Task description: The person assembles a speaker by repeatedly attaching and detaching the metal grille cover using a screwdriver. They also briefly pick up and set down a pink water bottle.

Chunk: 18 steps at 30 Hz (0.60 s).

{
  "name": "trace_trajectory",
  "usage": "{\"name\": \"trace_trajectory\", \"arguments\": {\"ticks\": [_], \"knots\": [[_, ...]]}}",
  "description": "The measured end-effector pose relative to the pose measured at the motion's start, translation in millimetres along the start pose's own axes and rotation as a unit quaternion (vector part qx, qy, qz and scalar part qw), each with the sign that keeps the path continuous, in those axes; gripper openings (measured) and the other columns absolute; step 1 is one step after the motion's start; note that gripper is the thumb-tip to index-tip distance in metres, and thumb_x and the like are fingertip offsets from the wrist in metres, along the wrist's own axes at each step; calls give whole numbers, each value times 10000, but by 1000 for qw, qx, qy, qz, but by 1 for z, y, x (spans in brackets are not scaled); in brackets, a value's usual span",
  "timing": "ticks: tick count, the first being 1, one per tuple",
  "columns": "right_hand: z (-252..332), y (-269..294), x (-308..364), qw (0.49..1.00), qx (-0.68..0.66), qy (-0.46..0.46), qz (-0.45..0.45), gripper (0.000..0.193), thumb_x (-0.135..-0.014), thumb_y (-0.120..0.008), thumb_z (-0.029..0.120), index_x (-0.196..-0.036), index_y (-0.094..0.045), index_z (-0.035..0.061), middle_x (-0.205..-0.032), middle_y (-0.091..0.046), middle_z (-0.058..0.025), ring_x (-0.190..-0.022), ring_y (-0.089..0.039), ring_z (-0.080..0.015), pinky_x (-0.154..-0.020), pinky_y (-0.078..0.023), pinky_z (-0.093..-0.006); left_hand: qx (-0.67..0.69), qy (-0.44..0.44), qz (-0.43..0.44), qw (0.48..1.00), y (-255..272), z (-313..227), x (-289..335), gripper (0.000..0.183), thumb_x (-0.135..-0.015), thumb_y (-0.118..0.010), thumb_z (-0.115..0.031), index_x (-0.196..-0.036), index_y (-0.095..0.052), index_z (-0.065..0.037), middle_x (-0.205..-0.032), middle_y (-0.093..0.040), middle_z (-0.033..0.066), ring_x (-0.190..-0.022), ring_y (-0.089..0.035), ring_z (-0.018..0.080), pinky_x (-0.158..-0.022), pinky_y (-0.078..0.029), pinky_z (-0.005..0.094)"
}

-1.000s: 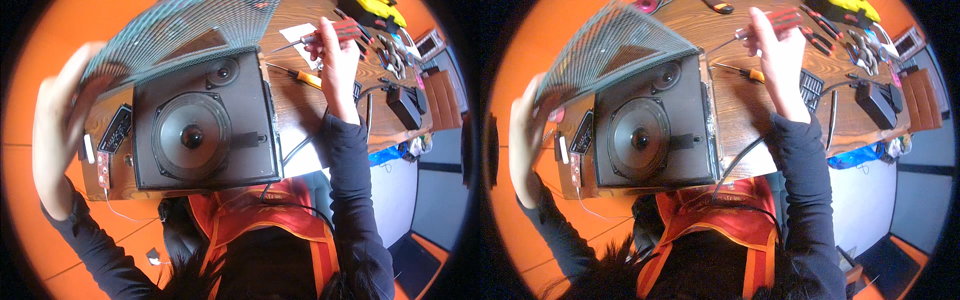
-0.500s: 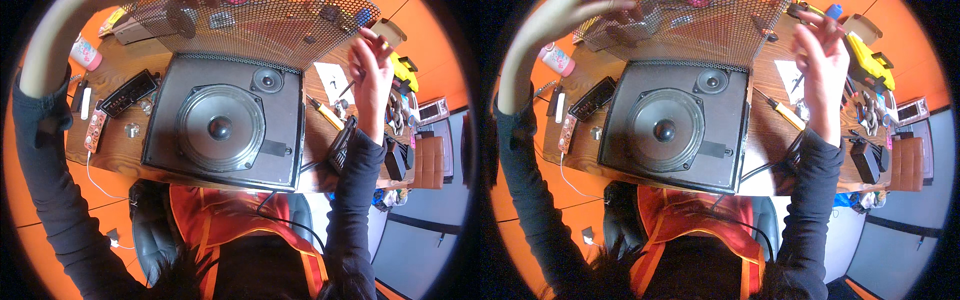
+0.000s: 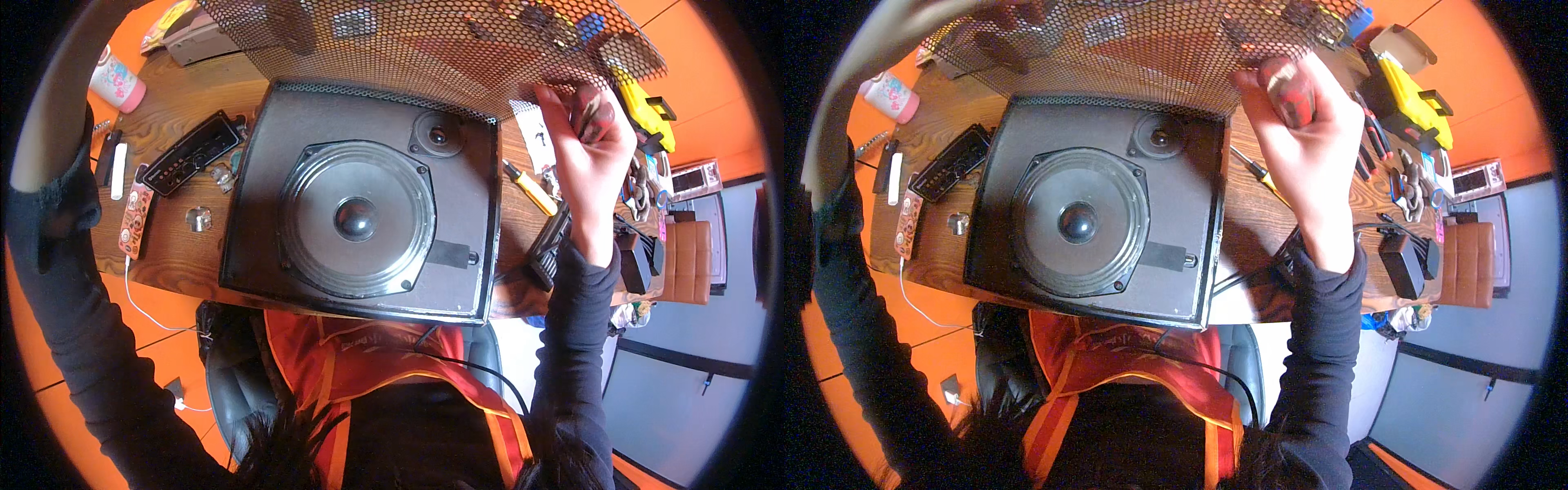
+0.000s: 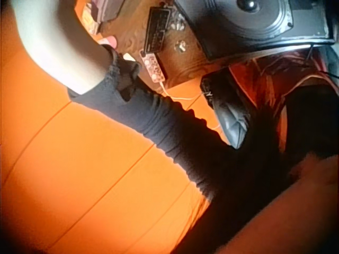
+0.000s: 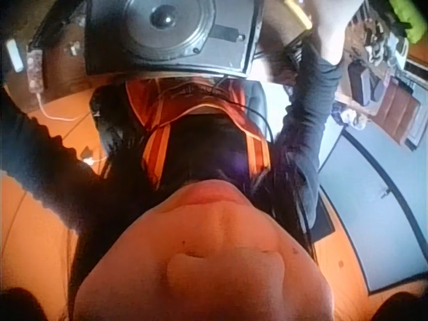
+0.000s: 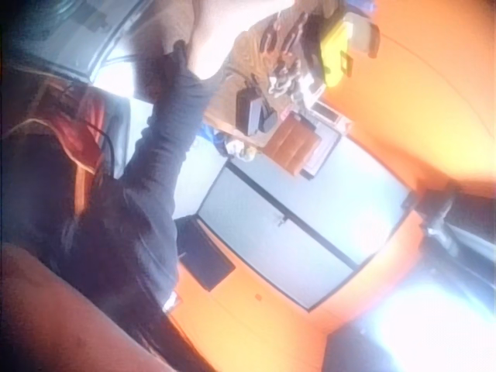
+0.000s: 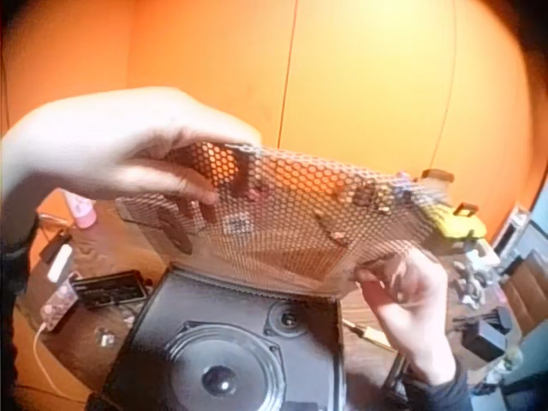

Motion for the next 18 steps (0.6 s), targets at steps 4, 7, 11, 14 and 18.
{"name": "trace_trajectory", "arguments": {"ticks": [4, 7, 11, 14, 18], "knots": [[3, -2, 6, 1000, 2, -4, -29, 169, -735, -717, 53, -844, -590, 26, -674, -603, -30, -599, -505, -41, -589, -436, -198, 62, 11, 4, 998, 8, -7, 5, 404, -833, -525, 20, -1228, -440, 12, -1050, -586, 142, -868, -628, 198, -836, -521, 317], [1, -2, 4, 999, 45, -16, -7, 157, -742, -707, 51, -846, -591, 27, -680, -615, -50, -586, -532, -56, -587, -448, -207, 64, 21, -12, 998, 12, -8, 6, 425, -825, -526, 33, -1239, -436, 9, -1044, -591, 145, -863, -631, 196, -826, -526, 316], [4, -3, 1, 998, 57, 19, 2, 188, -755, -684, 54, -917, -589, 45, -734, -643, -86, -636, -614, -127, -606, -472, -242, 24, -3, -21, 999, 6, 0, -3, 424, -804, -543, 43, -1216, -463, -13, -1008, -613, 144, -833, -642, 201, -789, -540, 311], [7, -7, 4, 998, 55, 30, 8, 228, -756, -658, 34, -970, -591, 69, -767, -649, -114, -701, -662, -200, -633, -489, -268, -62, -16, -31, 997, -1, -2, 5, 400, -797, -553, 31, -1184, -489, -48, -919, -636, 127, -768, -651, 210, -714, -544, 316], [20, -8, 16, 994, 74, 78, 4, 143, -774, -662, 6, -889, -577, 10, -724, -633, -61, -622, -545, -77, -599, -442, -218, -106, 43, -7, 993, -4, -10, 15, 348, -789, -558, 21, -1122, -512, -68, -823, -651, 117, -691, -653, 227, -632, -536, 329]]}}
Point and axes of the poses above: each hand's wrist, its own x-axis away from the middle knuckle, its own y-axis out of the back of the hand, z = x × y, the point moved 6 cm from there along -x, towards the middle knuckle
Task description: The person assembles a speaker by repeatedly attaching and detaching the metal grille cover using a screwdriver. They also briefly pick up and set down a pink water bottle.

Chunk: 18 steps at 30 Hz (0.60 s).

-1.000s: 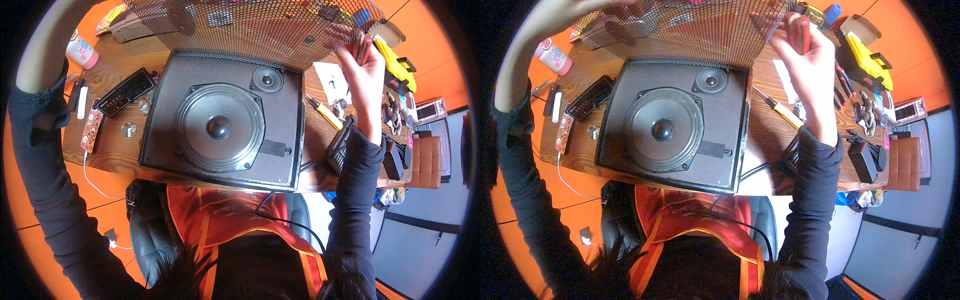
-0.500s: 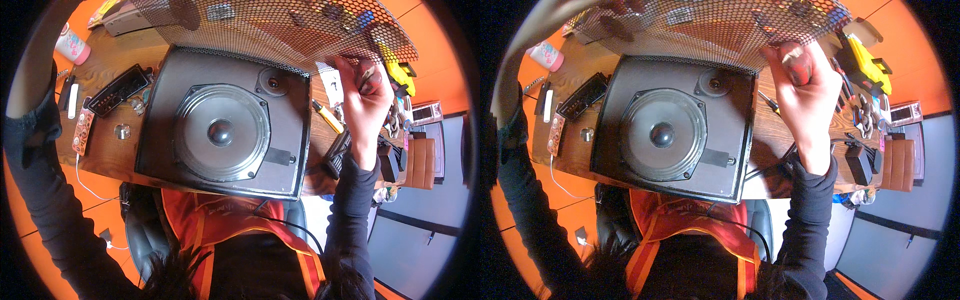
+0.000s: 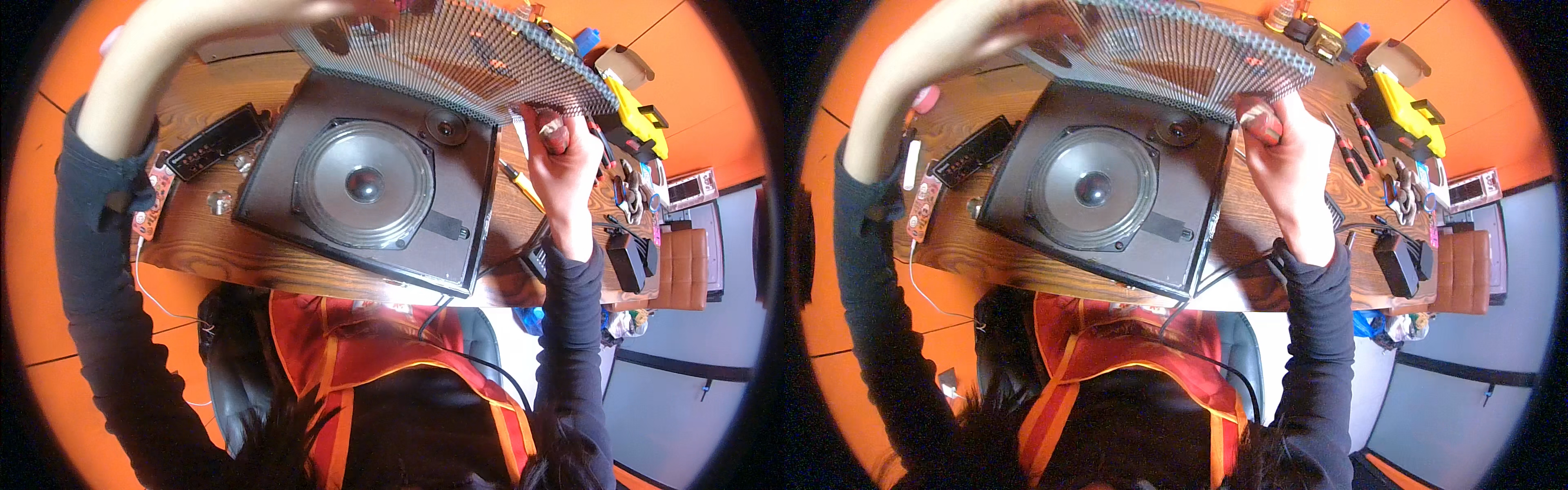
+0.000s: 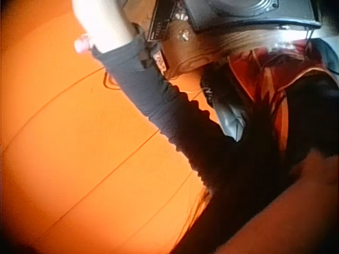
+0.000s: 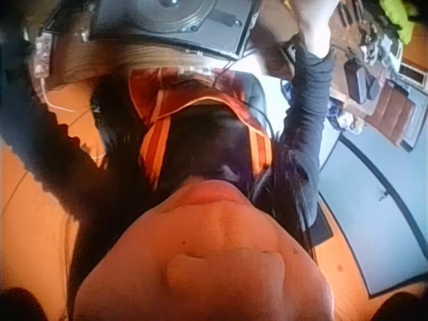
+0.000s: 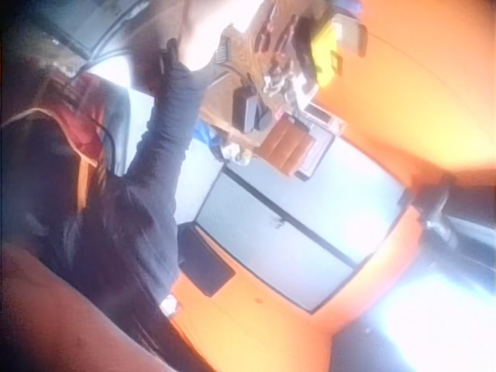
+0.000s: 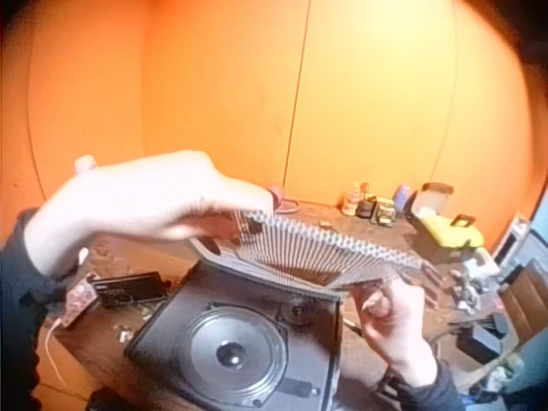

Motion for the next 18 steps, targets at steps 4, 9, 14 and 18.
{"name": "trace_trajectory", "arguments": {"ticks": [4, 9, 14, 18], "knots": [[1, 1, 4, 1000, -14, -22, -2, 144, -779, -663, 18, -900, -584, 9, -738, -638, -58, -622, -538, -69, -609, -443, -212, -3, -67, -50, 997, 1, -19, 7, 306, -781, -557, 30, -1069, -516, -65, -777, -644, 115, -664, -643, 237, -622, -522, 337], [-6, -1, 10, 999, 22, -27, 27, 131, -779, -665, 23, -888, -594, 8, -727, -630, -51, -621, -521, -53, -606, -443, -209, -18, -35, -27, 999, 0, -16, 11, 292, -781, -556, 37, -1045, -517, -83, -771, -637, 111, -676, -634, 238, -621, -501, 325], [-9, 5, 20, 998, 54, -6, -20, 129, -759, -682, 5, -867, -617, 32, -601, -574, -11, -501, -417, -28, -473, -341, -181, -30, -62, -68, 995, -1, -16, 11, 309, -782, -562, 34, -1056, -519, -103, -843, -630, 117, -703, -614, 253, -619, -481, 337], [-6, 5, 19, 1000, 6, -1, -29, 138, -757, -664, -44, -873, -619, 18, -639, -602, 5, -532, -427, -18, -505, -343, -165, -31, -38, -71, 996, 0, -15, 14, 246, -787, -545, 9, -996, -499, -113, -807, -584, 148, -688, -578, 295, -607, -450, 371]]}}
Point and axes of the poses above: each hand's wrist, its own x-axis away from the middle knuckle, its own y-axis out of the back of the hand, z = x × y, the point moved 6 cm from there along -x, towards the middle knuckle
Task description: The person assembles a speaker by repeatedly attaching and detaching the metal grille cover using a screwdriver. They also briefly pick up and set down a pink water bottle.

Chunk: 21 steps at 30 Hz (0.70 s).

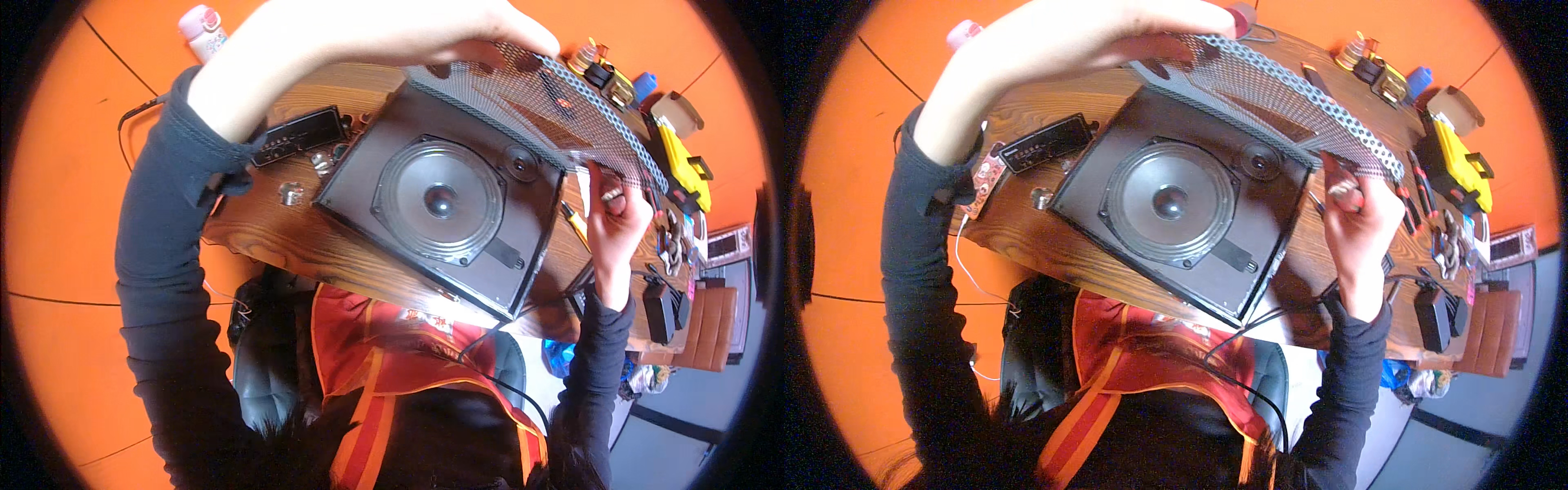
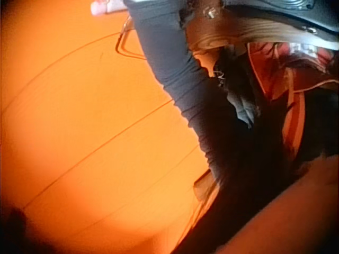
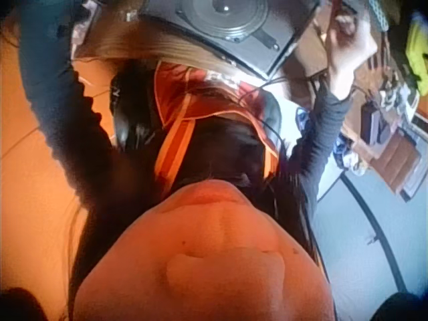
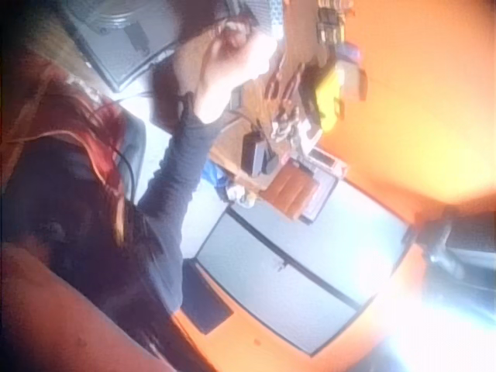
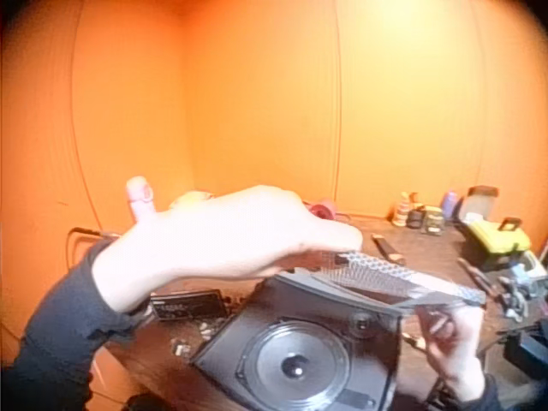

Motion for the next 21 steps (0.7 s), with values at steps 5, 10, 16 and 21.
{"name": "trace_trajectory", "arguments": {"ticks": [5, 10, 16, 21], "knots": [[9, 0, 5, 1000, -8, 7, 17, 153, -704, -648, -56, -840, -607, 1, -708, -600, -114, -615, -584, -185, -604, -444, -239, -42, 52, 25, 997, -13, 3, 11, 147, -795, -574, -43, -914, -490, -56, -808, -585, 133, -692, -586, 270, -615, -442, 346], [13, 0, 22, 994, -42, 44, 95, 370, -654, -599, -61, -1008, -616, 42, -1008, -641, -124, -908, -631, -247, -776, -492, -304, -90, -37, -59, 994, -41, -25, 45, 285, -741, -570, -97, -1023, -607, -96, -947, -648, 72, -822, -642, 231, -693, -520, 307], [-15, 22, 43, 989, -122, -20, 85, 404, -687, -544, -125, -1050, -613, 38, -1086, -624, -147, -934, -638, -231, -757, -489, -271, -172, -12, -147, 974, -79, -56, 72, 249, -700, -618, -136, -933, -574, -211, -930, -589, 55, -764, -606, 190, -589, -503, 256], [-48, -2, 46, 969, -130, -195, 81, 282, -770, -585, -30, -1045, -614, 27, -961, -654, -116, -906, -611, -160, -793, -453, -254, -191, -22, -116, 975, -105, -62, 88, 264, -736, -616, -148, -993, -581, -196, -1076, -566, 109, -940, -573, 240, -721, -515, 269]]}}
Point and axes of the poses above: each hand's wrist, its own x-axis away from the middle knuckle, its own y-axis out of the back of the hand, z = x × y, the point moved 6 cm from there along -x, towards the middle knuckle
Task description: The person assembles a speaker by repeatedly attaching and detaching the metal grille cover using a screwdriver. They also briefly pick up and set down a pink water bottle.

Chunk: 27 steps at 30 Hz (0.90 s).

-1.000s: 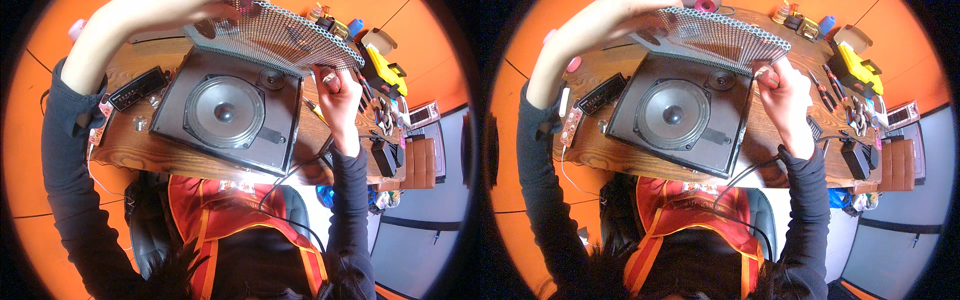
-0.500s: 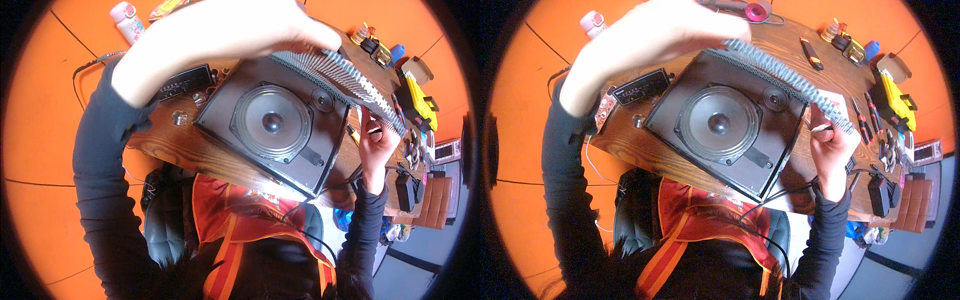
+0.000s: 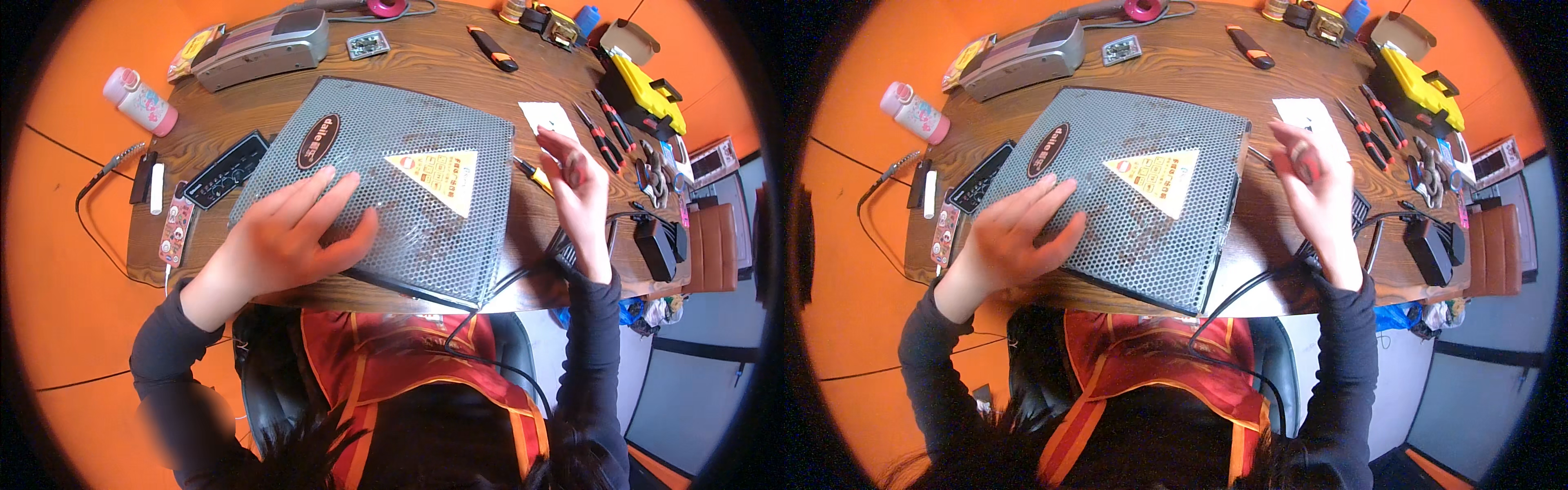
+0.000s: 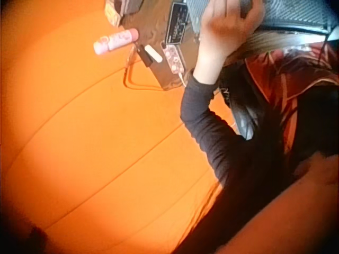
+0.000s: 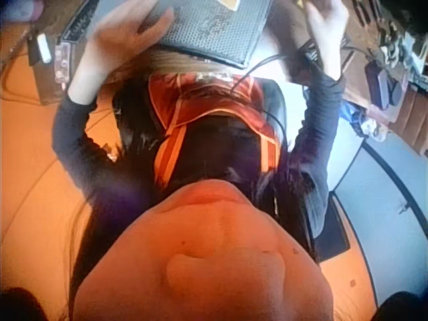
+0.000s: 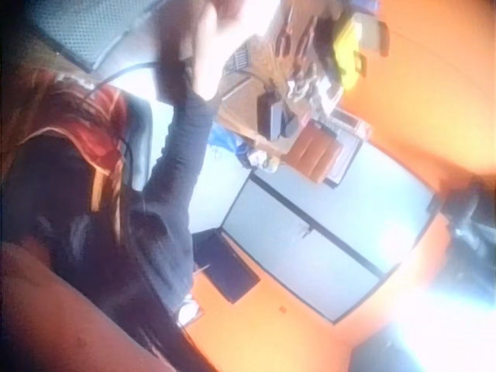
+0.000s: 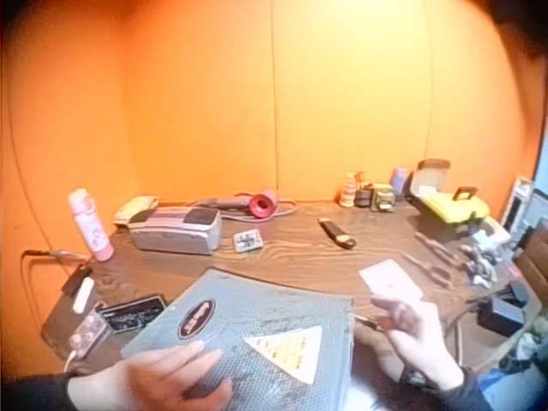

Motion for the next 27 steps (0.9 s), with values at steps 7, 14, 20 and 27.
{"name": "trace_trajectory", "arguments": {"ticks": [7, 14, 20, 27], "knots": [[-20, -43, -25, 959, -210, -169, 85, 245, -862, -570, 84, -1092, -575, 1, -1066, -608, -73, -946, -568, -116, -852, -432, -242, 36, 2, 115, 993, -6, -4, 6, 327, -719, -643, -219, -1031, -588, -141, -1183, -531, 139, -1056, -537, 285, -847, -485, 357], [-28, -54, -22, 931, -295, -199, 75, 191, -865, -567, 91, -1032, -591, 2, -981, -618, -30, -863, -536, -56, -745, -413, -186, 221, 68, 271, 934, -18, 3, 3, 584, -670, -643, -422, -1175, -549, -142, -1329, -389, 202, -1242, -358, 388, -1021, -257, 546], [-31, -51, -16, 933, -268, -239, 41, 241, -838, -625, 137, -1041, -589, 15, -828, -578, 18, -752, -497, -45, -695, -397, -197, 292, 125, 308, 897, -16, 10, -2, 695, -630, -672, -445, -1258, -491, -207, -1387, -325, 169, -1273, -311, 379, -1005, -223, 589], [-30, -53, -10, 904, -343, -253, 26, 244, -821, -643, 92, -1037, -579, -1, -893, -596, -2, -783, -513, -45, -725, -413, -194, 283, 111, 335, 892, -28, 17, -5, 630, -637, -637, -498, -1233, -513, -333, -1378, -351, 165, -1258, -310, 436, -978, -198, 648]]}}
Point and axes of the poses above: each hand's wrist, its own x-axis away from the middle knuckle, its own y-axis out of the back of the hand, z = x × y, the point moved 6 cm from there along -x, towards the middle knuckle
